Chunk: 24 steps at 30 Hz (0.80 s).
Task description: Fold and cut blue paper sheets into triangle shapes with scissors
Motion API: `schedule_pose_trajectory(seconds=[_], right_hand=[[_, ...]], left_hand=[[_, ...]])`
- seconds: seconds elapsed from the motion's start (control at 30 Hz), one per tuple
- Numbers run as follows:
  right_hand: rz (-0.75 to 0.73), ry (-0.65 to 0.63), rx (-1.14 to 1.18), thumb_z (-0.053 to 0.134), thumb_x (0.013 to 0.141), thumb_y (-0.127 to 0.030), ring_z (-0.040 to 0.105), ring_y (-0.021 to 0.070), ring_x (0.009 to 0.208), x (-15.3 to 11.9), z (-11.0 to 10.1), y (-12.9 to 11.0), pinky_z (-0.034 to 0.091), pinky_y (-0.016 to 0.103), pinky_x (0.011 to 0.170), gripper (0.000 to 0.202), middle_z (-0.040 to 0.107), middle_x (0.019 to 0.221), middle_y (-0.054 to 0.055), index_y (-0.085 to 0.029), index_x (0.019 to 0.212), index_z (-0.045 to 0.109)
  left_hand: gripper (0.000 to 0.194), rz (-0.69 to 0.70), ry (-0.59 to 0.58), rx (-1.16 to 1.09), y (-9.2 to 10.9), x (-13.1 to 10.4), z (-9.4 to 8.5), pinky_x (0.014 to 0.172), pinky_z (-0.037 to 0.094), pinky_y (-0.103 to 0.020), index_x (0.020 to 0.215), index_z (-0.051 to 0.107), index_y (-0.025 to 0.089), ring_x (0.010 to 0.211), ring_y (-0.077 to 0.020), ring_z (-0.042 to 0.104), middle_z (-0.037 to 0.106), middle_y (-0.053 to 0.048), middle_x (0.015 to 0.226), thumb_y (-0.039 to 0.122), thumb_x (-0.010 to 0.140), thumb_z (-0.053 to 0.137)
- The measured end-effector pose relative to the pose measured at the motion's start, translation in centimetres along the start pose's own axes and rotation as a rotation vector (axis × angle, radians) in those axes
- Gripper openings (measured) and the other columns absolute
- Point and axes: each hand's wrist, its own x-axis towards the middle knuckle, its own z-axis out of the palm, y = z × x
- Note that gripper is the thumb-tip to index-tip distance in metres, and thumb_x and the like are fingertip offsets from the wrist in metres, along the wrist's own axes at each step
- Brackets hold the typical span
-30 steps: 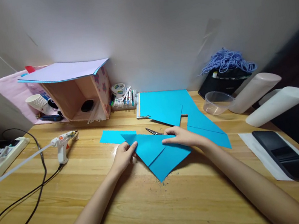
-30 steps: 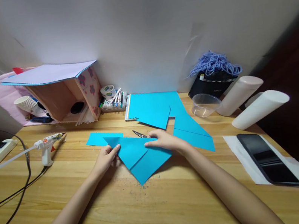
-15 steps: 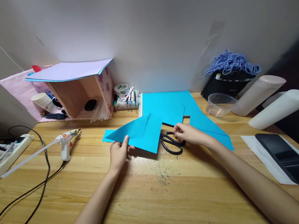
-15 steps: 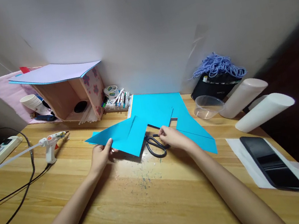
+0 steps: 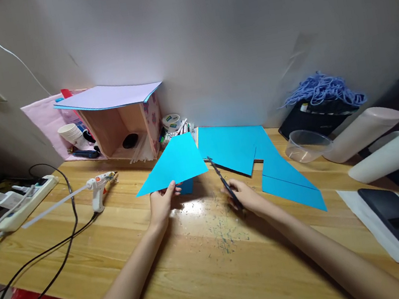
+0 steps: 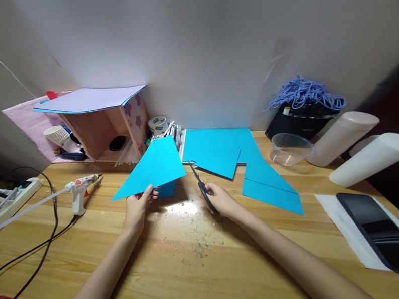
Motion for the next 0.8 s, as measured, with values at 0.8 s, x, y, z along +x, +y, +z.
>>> schedule_pose_trajectory(seconds=[0.8], right_hand=[[0.082,-0.383,0.66,0.038,0.072,-0.072,0.047,0.0081,0.036,-2.5,5.9,-1.0,0.052,0.03,0.049,0.056,0.046,0.054,-0.005,-0.017,0.076,0.044]], left_hand=[[0.029,-0.062,-0.075,0.023,-0.6,-2.6,2.2,0.063,0.05,-0.024,0.072,0.063,0.01,0.063,-0.0146,0.061,0.066,-0.008,0.07,0.039,0.069,0.063]])
